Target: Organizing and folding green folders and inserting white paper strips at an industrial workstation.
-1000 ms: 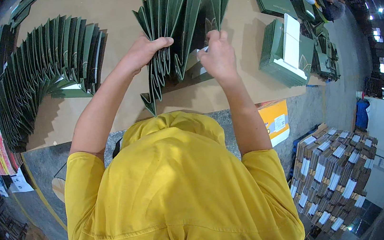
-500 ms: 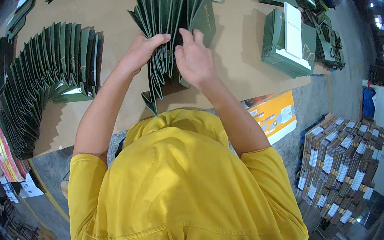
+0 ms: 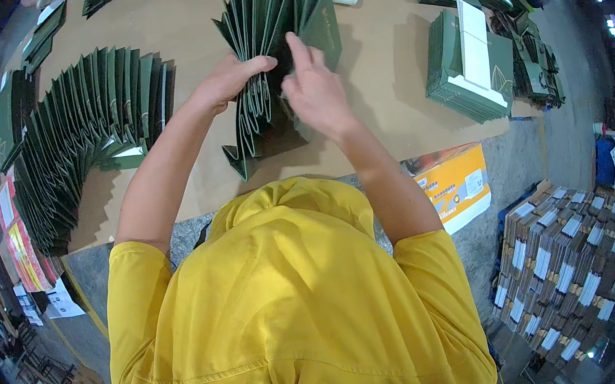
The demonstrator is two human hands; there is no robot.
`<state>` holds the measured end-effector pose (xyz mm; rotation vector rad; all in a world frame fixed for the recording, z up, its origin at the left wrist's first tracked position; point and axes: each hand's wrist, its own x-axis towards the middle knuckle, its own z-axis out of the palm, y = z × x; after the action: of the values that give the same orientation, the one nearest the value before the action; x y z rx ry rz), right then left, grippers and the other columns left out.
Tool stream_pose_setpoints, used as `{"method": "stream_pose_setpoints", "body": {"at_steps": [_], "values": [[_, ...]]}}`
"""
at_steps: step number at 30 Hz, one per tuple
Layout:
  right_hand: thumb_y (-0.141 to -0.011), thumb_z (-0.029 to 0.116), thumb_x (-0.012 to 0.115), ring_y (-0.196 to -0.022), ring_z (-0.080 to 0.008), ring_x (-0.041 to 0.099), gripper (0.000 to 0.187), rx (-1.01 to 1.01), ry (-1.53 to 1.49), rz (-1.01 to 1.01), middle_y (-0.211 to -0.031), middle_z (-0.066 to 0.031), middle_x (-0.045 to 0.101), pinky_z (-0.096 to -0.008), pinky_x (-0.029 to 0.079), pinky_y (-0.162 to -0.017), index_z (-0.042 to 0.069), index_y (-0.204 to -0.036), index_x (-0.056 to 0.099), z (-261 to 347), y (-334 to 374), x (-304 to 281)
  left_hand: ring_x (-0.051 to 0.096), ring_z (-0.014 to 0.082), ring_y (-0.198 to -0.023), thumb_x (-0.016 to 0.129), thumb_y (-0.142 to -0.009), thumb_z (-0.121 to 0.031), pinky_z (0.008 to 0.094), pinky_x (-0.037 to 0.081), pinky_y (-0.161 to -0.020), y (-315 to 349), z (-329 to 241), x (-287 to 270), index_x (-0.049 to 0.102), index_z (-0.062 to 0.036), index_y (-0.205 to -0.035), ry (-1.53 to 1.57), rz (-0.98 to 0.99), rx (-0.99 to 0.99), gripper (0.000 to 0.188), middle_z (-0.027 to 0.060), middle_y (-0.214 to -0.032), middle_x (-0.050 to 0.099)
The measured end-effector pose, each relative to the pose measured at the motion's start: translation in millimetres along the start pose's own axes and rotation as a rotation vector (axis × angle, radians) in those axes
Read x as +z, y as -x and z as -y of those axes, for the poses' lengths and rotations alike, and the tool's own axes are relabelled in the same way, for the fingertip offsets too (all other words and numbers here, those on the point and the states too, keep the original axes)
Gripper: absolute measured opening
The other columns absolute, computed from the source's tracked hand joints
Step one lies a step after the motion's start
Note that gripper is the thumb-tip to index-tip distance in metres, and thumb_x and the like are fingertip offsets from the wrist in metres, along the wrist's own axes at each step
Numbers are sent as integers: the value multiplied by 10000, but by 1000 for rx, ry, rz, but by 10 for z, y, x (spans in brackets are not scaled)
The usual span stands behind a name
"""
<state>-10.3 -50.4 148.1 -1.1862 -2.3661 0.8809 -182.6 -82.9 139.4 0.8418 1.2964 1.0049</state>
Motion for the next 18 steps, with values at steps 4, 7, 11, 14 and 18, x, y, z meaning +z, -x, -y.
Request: {"method": "stream_pose_setpoints", "body": {"at_steps": [4, 7, 11, 14, 18], "values": [[-823, 77, 418, -1150, -368, 469, 526, 89, 7, -30, -1253, -208, 461, -364, 361, -991, 82, -1347, 374, -306, 113, -237, 596, 206, -636, 612, -695, -297, 335, 476, -573, -131, 185, -169, 605, 48, -945, -138, -185, 0, 425, 119, -784, 630], [-818, 52, 401, -1108, -372, 487, 507, 120, 38, -109, -1243, -204, 471, -400, 370, -965, 65, -1325, 400, -614, 246, -420, 535, 168, -640, 553, -696, -218, 307, 430, -595, -138, 212, -312, 588, 50, -835, -331, -302, -30, 304, 86, -727, 577], [-784, 4, 382, -1139, -311, 490, 520, 51, -103, -240, -1227, -182, 515, -362, 373, -965, 52, -1298, 450, -1223, 436, -652, 527, 163, -631, 560, -699, -221, 306, 420, -579, -74, 24, -268, 586, 39, -799, -353, -275, -65, 280, 83, -720, 574], [-726, 44, 404, -1125, -200, 487, 549, 211, -391, -257, -1260, -123, 519, -268, 357, -954, 44, -1264, 510, -1425, 611, -921, 525, 158, -610, 563, -702, -210, 298, 413, -548, -178, 88, -416, 586, 35, -799, -356, -331, -100, 265, 81, -714, 572], [-698, 71, 412, -1243, -188, 400, 563, 320, -519, -393, -1308, -107, 493, -262, 252, -1041, -2, -1247, 519, -1563, 869, -1258, 545, 150, -619, 577, -702, -200, 291, 431, -553, -193, 6, -511, 585, 28, -809, -350, -352, -67, 252, 91, -739, 591]]}}
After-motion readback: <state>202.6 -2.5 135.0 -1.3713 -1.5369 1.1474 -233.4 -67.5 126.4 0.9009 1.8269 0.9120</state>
